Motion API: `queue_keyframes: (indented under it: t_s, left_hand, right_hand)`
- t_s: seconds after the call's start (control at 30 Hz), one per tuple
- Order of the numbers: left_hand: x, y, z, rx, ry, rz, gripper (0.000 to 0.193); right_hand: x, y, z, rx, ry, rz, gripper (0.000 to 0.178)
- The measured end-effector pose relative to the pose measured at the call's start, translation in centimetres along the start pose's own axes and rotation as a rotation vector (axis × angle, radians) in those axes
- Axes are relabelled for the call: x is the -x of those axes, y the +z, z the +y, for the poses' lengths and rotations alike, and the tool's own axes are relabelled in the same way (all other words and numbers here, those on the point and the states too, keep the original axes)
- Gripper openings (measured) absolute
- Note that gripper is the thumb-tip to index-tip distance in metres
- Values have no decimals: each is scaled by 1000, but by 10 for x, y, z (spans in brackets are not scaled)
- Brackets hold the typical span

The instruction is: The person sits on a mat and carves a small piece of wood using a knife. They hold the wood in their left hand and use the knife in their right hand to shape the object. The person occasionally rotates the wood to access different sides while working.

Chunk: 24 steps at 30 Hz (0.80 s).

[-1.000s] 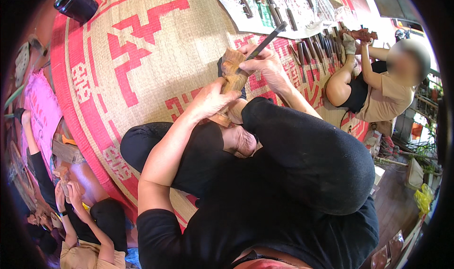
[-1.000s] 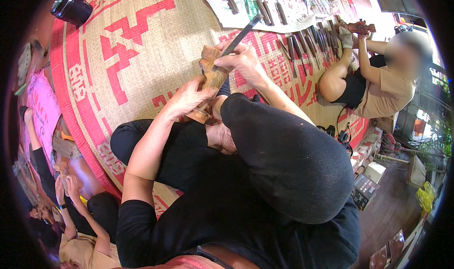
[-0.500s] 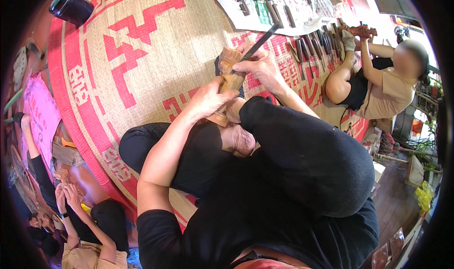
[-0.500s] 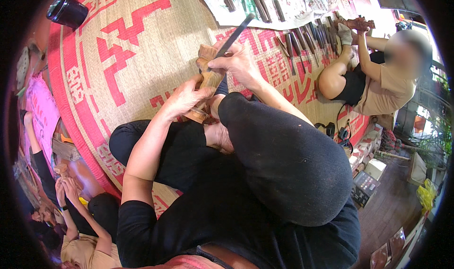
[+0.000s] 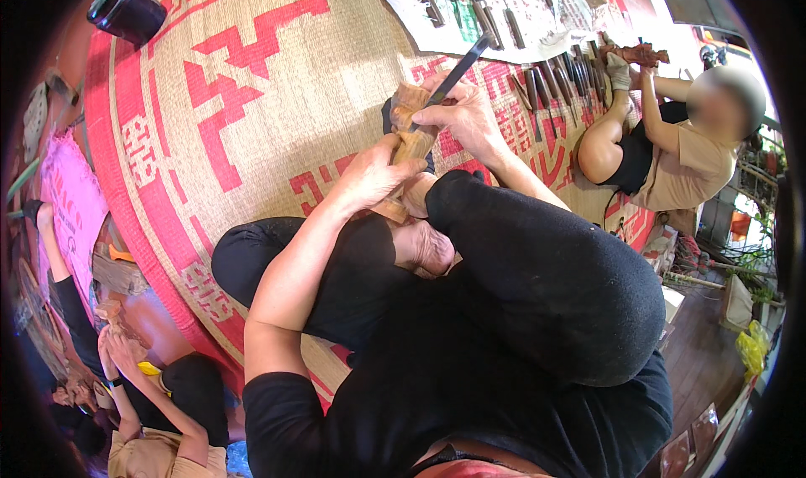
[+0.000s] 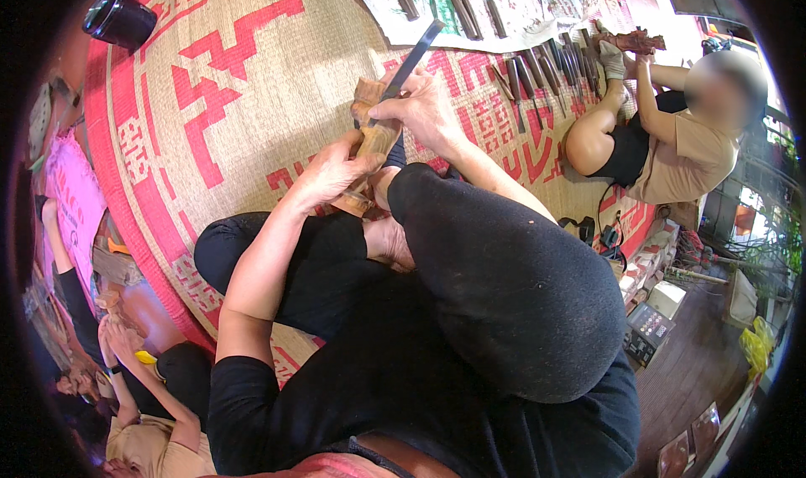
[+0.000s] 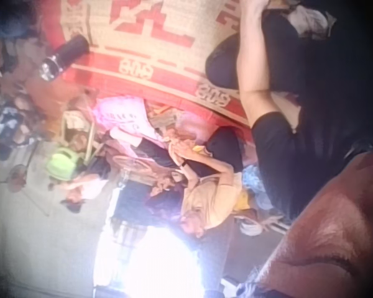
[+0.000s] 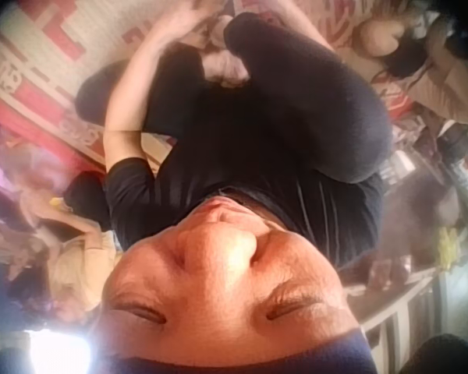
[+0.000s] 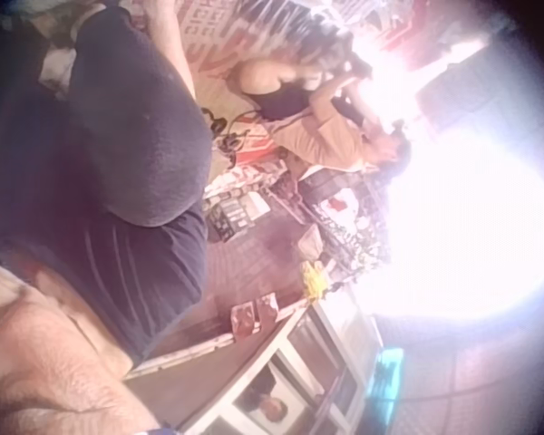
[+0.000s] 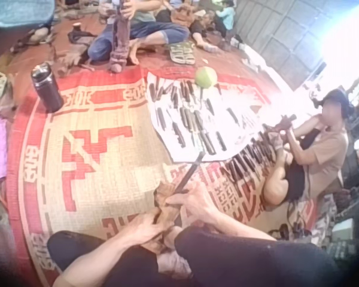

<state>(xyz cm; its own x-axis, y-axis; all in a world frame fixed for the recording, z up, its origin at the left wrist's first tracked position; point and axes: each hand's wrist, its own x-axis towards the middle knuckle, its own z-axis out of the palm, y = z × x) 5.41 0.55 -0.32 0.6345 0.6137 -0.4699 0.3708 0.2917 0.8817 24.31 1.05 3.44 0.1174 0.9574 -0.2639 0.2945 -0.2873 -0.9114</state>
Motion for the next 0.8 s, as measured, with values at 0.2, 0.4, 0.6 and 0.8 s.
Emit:
queue_keyframes:
  t_s: [0.2,0.4,0.6,0.8]
  left_hand:
    - [-2,1,-7,11,52,19,61]
    - [0,0,4,-14,12,-14,62]
    - [-1,1,-5,1,34,4,62]
    - [-1,0,0,-4,-7,-20,62]
  right_hand:
    - [-8,-11,-3,-177,131,25,15]
    - [1,-6,1,42,-20,-3,19]
    - [-6,-13,4,-190,91,-5,19]
    - [-1,-5,-4,55,-23,-35,18]
